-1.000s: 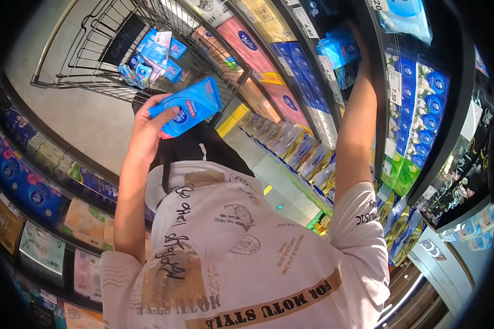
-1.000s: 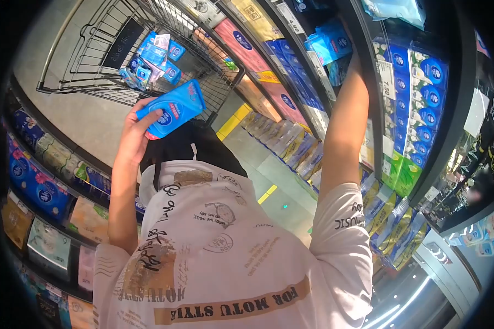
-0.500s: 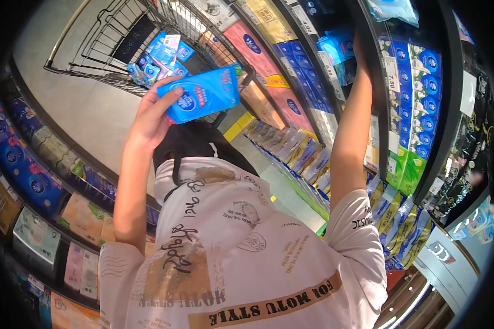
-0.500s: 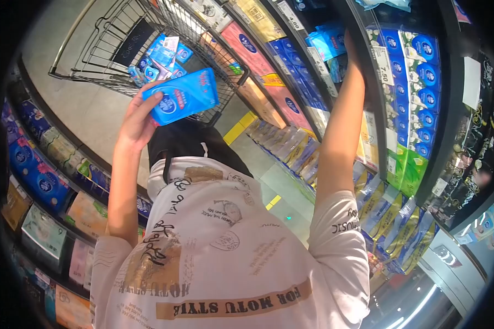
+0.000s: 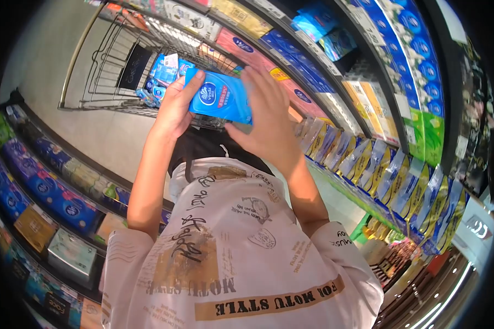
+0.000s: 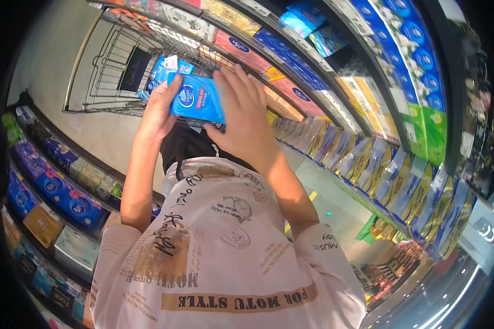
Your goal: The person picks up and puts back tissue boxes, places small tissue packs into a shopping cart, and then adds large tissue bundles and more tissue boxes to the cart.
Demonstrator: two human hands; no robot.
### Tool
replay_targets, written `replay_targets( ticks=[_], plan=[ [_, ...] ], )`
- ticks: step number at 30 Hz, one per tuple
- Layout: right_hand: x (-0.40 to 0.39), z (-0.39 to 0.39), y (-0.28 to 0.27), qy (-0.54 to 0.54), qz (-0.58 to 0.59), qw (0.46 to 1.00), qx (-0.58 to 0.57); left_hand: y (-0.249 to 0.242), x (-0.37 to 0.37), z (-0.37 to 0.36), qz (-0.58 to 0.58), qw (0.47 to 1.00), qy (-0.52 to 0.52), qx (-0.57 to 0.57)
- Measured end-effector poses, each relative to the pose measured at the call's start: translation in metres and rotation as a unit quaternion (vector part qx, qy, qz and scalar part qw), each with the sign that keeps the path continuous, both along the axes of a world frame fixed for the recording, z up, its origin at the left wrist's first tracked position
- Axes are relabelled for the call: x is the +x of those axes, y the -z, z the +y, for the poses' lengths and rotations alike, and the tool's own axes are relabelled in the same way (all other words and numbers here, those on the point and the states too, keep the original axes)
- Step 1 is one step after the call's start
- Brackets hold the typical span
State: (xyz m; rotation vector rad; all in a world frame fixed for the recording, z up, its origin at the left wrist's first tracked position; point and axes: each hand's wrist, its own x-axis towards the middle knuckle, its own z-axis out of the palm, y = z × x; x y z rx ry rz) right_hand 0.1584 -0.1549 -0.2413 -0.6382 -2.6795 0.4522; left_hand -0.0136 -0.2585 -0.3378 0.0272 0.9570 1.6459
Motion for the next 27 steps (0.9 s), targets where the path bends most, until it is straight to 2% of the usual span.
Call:
replay_targets(
  ticks=[2, 5, 8, 9, 11, 13, 15, 18, 21, 22, 24, 25, 27],
  plan=[
    [-0.004, -0.001, -0.001, 0.001, -0.034, 0.999, 0.001, -0.001, 0.002, 0.011, 0.039, 0.999, 0.032, -0.001],
    [-0.003, 0.010, 0.017, 0.018, -0.034, 0.992, -0.116, -0.014, 0.009, 0.022, 0.044, 0.998, 0.051, -0.009],
    [-0.003, 0.041, 0.021, 0.114, 0.076, 0.952, -0.272, -0.025, 0.010, 0.020, -0.108, 0.993, 0.024, 0.047],
    [0.004, 0.060, 0.038, 0.172, 0.099, 0.971, -0.137, -0.014, 0.011, 0.015, -0.112, 0.993, -0.005, 0.020],
    [-0.002, 0.091, 0.007, 0.286, 0.142, 0.894, -0.313, 0.007, 0.015, -0.002, -0.064, 0.997, -0.026, -0.027],
    [0.000, 0.136, 0.022, 0.341, 0.167, 0.911, -0.161, 0.037, 0.015, -0.027, -0.039, 0.997, -0.036, -0.063],
    [0.000, 0.183, 0.031, 0.343, 0.180, 0.909, -0.154, 0.069, 0.014, -0.056, -0.039, 0.995, -0.036, -0.086],
    [-0.011, 0.234, 0.044, 0.388, 0.112, 0.906, -0.127, 0.073, 0.020, -0.083, -0.038, 0.986, -0.074, -0.147],
    [-0.023, 0.266, 0.057, 0.308, 0.160, 0.932, -0.105, 0.078, 0.018, -0.105, -0.055, 0.980, -0.089, -0.171],
    [-0.022, 0.274, 0.071, 0.346, 0.128, 0.929, -0.004, 0.082, 0.016, -0.111, -0.053, 0.978, -0.094, -0.176],
    [-0.018, 0.283, 0.099, 0.406, 0.056, 0.890, 0.198, 0.088, 0.011, -0.119, -0.051, 0.976, -0.103, -0.185],
    [-0.017, 0.256, 0.061, 0.372, 0.062, 0.925, 0.043, 0.089, 0.009, -0.120, -0.044, 0.977, -0.108, -0.179],
    [-0.005, 0.268, 0.070, 0.373, 0.054, 0.926, -0.036, 0.088, 0.005, -0.124, -0.032, 0.977, -0.122, -0.170]
  ],
)
